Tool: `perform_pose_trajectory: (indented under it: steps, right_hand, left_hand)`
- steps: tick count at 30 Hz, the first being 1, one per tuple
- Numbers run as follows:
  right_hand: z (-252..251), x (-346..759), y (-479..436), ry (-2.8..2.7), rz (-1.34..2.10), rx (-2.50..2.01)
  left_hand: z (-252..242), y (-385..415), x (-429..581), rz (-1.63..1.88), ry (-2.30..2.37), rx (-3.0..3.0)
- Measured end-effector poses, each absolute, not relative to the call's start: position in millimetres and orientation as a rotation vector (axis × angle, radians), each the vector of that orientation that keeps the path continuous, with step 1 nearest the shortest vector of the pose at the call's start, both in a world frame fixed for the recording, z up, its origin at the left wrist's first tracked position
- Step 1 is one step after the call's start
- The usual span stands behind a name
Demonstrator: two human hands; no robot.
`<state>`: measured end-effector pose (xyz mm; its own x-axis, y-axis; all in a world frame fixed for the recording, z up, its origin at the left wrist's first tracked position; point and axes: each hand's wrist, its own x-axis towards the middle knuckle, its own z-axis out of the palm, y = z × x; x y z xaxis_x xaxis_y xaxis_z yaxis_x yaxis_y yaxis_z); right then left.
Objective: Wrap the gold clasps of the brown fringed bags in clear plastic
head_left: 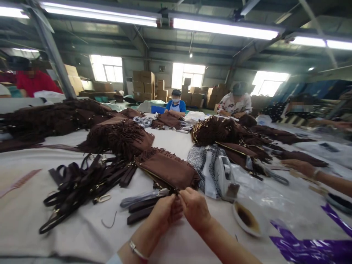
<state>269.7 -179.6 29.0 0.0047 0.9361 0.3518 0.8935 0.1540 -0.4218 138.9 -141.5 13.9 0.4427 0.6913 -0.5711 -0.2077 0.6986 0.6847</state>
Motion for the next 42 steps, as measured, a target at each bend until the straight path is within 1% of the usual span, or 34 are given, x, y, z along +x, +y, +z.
perform_pose_trajectory:
  steps: [3, 5, 7, 9, 13, 15, 19, 22, 25, 30, 34, 39, 42]
  right_hand:
    - [24, 268, -193, -1.703, 0.296, -1.664]
    - [17, 267, -199, -1.518, 0.509, -1.702]
    - [9, 269, -204, -1.445, 0.614, -1.757]
    - [3, 274, -209, -1.561, 0.492, -1.783]
    - [-3, 293, -222, -1.927, -0.092, -1.756]
    - [-3, 302, -228, -2.003, -0.242, -1.741]
    - [-1, 303, -235, -1.959, -0.272, -1.757]
    - [-3, 289, -236, -1.896, -0.259, -1.725]
    - [-14, 270, -235, -1.894, -0.365, -1.598]
    - [-48, 258, -237, -1.947, -0.51, -1.322]
    - [-54, 275, -251, -1.912, -0.422, -1.248]
    - [-23, 309, -267, -1.854, -0.017, -1.476]
    - [-10, 326, -271, -1.814, 0.063, -1.544]
  left_hand:
    - [12, -131, 147, 0.713, 0.898, 0.489]
    - [13, -124, 151, 0.742, 0.895, 0.494]
    - [15, -119, 155, 0.73, 0.919, 0.527]
    - [16, -115, 161, 0.759, 1.008, 0.574]
    - [17, -105, 173, 0.865, 1.204, 0.639]
    - [19, -101, 174, 0.867, 1.205, 0.645]
    - [21, -108, 169, 0.798, 1.187, 0.685]
    - [16, -125, 162, 0.621, 1.177, 0.721]
    - [5, -139, 158, 0.462, 1.073, 0.734]
    - [-7, -139, 159, 0.496, 1.009, 0.706]
    - [-8, -135, 162, 0.464, 1.033, 0.701]
    - [-6, -141, 169, 0.464, 1.017, 0.879]
    - [-5, -144, 173, 0.491, 1.097, 0.95]
